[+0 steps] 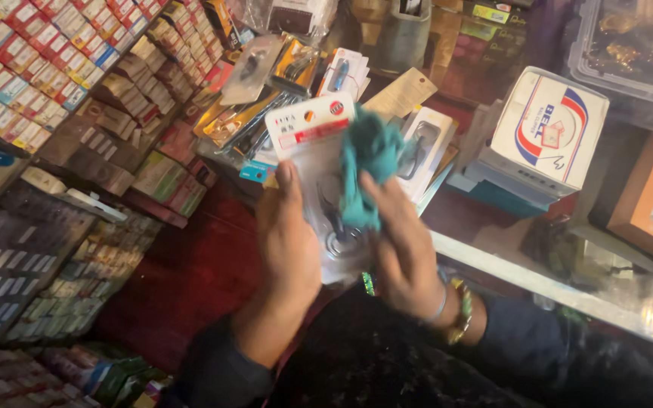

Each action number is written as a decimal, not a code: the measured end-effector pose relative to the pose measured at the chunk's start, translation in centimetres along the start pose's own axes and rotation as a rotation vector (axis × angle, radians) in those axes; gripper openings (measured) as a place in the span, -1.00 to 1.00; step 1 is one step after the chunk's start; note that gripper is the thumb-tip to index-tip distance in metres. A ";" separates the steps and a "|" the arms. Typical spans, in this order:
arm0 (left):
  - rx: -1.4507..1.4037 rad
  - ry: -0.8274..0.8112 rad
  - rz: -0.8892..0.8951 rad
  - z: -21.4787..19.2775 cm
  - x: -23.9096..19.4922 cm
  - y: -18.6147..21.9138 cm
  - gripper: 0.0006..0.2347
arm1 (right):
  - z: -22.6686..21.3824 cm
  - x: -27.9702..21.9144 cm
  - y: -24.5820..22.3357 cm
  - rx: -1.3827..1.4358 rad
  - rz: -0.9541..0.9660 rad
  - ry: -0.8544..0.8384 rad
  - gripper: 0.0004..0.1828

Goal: The person cleans various packaged retail items, including scissors and electronic accessories, by wiping them with a blue cloth one at a time and setting them on a counter.

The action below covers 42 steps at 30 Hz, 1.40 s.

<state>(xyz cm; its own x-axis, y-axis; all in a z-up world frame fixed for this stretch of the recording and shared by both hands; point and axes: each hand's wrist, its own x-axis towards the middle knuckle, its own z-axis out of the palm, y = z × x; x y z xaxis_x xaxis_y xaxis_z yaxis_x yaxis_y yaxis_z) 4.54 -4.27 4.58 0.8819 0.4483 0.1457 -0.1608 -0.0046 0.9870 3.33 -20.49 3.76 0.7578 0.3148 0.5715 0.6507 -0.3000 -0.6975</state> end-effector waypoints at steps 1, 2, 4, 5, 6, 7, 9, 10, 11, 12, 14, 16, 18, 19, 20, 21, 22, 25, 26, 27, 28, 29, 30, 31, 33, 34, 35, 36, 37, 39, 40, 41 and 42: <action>-0.014 -0.031 -0.081 -0.1 1.2 -0.1 -0.54 | -0.2 -1.0 0.2 -0.009 0.021 -0.041 -0.36; -0.027 -0.061 -0.162 -0.4 3.0 -0.1 -0.55 | -0.5 -2.2 0.5 -0.017 0.042 -0.082 -0.34; -0.178 -0.178 -0.179 -0.1 6.9 -0.3 -0.57 | -2.3 -4.3 1.4 0.088 -0.041 -0.262 -0.51; -0.312 -0.269 -0.115 0.3 8.7 -0.5 -0.57 | -3.3 -5.1 1.9 0.201 -0.055 -0.333 -0.58; -0.204 -0.297 -0.116 1.1 9.6 -1.0 -0.58 | -4.4 -5.8 2.2 0.315 -0.069 -0.405 -0.63; -0.101 -0.327 -0.116 2.4 10.4 -1.6 -0.58 | -5.3 -6.2 2.5 0.424 -0.082 -0.475 -0.65; 0.924 -0.407 0.836 6.3 11.3 -2.5 -0.62 | -6.6 -6.5 3.2 0.472 -0.037 -0.382 -0.62; 0.622 -0.493 0.378 8.3 10.9 -2.9 -0.71 | -7.0 -6.6 3.5 0.495 -0.015 -0.335 -0.59; 0.304 -0.560 -0.071 10.4 10.5 -2.9 -0.69 | -7.2 -6.7 3.5 0.488 -0.026 -0.319 -0.60; 0.425 -0.601 -0.009 11.6 10.2 -2.8 -0.71 | -7.3 -6.7 3.6 0.481 -0.038 -0.302 -0.61; 0.672 -0.676 0.117 12.8 10.2 -2.6 -0.74 | -7.5 -6.6 3.7 0.465 -0.051 -0.293 -0.61; 0.662 -0.570 0.385 12.3 10.4 -2.8 -0.78 | -7.7 -6.3 3.8 0.447 -0.048 -0.309 -0.59; 0.627 -0.453 0.604 11.5 11.9 -3.6 -0.78 | -7.7 -5.9 4.2 0.430 -0.025 -0.298 -0.63; 0.598 -0.392 0.688 11.2 13.9 -4.0 -0.79 | -7.6 -5.7 4.5 0.422 -0.013 -0.291 -0.64; 0.569 -0.330 0.773 11.3 15.8 -4.5 -0.79 | -7.5 -5.4 4.8 0.377 -0.020 -0.280 -0.65; 0.627 -0.419 0.833 11.7 17.6 -5.2 -0.81 | -7.2 -5.2 5.2 0.334 -0.026 -0.269 -0.66; 0.684 -0.510 0.893 12.2 19.2 -5.9 -0.82 | -6.9 -5.0 5.5 0.291 -0.032 -0.258 -0.66; 1.034 -0.715 0.967 14.3 20.4 -9.4 -0.88 | -6.1 -3.1 7.5 0.094 -0.192 -0.314 -0.66; 1.182 -0.772 0.969 15.2 20.6 -10.5 -0.89 | -6.0 -2.3 8.2 0.121 -0.279 -0.339 -0.68; 1.249 -0.762 0.950 16.0 20.7 -11.5 -0.92 | -6.0 -1.6 8.9 0.146 -0.364 -0.366 -0.69; 1.315 -0.752 0.929 16.6 20.9 -12.4 -0.93 | -6.0 -1.1 9.5 0.171 -0.449 -0.392 -0.69; 1.381 -0.747 0.906 17.0 21.0 -13.2 -0.93 | -6.0 -1.0 9.8 0.190 -0.463 -0.375 -0.68; 1.375 -0.750 0.911 17.1 21.3 -13.9 -0.92 | -5.9 -1.0 10.0 0.210 -0.477 -0.358 -0.67; 1.370 -0.754 0.914 17.2 21.7 -14.4 -0.90 | -5.9 -1.1 10.1 0.230 -0.489 -0.341 -0.65; 1.354 -0.762 0.919 17.0 22.0 -14.9 -0.85 | -6.0 -1.1 10.5 0.216 -0.461 -0.350 -0.62; 1.344 -0.767 0.921 16.8 22.1 -14.9 -0.83 | -6.2 -1.0 10.8 0.207 -0.448 -0.352 -0.60; 1.332 -0.774 0.926 16.6 22.1 -14.7 -0.80 | -6.2 -0.7 11.1 0.240 -0.440 -0.361 -0.59; 1.316 -0.770 0.901 16.6 22.2 -14.3 -0.76 | -6.1 -0.4 11.5 0.274 -0.433 -0.369 -0.59; 1.301 -0.766 0.872 16.5 22.2 -13.8 -0.72 | -6.1 -0.3 11.7 0.309 -0.425 -0.378 -0.59; 1.190 -0.694 0.854 16.5 22.5 -12.8 -0.60 | -6.4 -0.4 11.8 0.306 -0.431 -0.387 -0.58; 1.092 -0.625 0.859 16.5 22.9 -12.2 -0.52 | -6.6 -0.4 11.8 0.303 -0.433 -0.391 -0.58; 0.975 -0.580 0.831 16.5 23.0 -11.8 -0.51 | -6.6 -0.5 11.8 0.299 -0.426 -0.393 -0.58; 0.853 -0.537 0.806 16.5 23.1 -11.2 -0.49 | -6.7 -0.6 11.8 0.295 -0.418 -0.395 -0.59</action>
<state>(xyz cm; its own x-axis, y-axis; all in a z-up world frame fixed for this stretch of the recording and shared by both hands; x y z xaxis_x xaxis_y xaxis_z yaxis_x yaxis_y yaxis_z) 34.06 -8.58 -1.97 0.7676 -0.3604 0.5301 -0.5711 -0.7599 0.3104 10.88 -30.22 -1.89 0.3314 0.6764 0.6578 0.8042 0.1621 -0.5719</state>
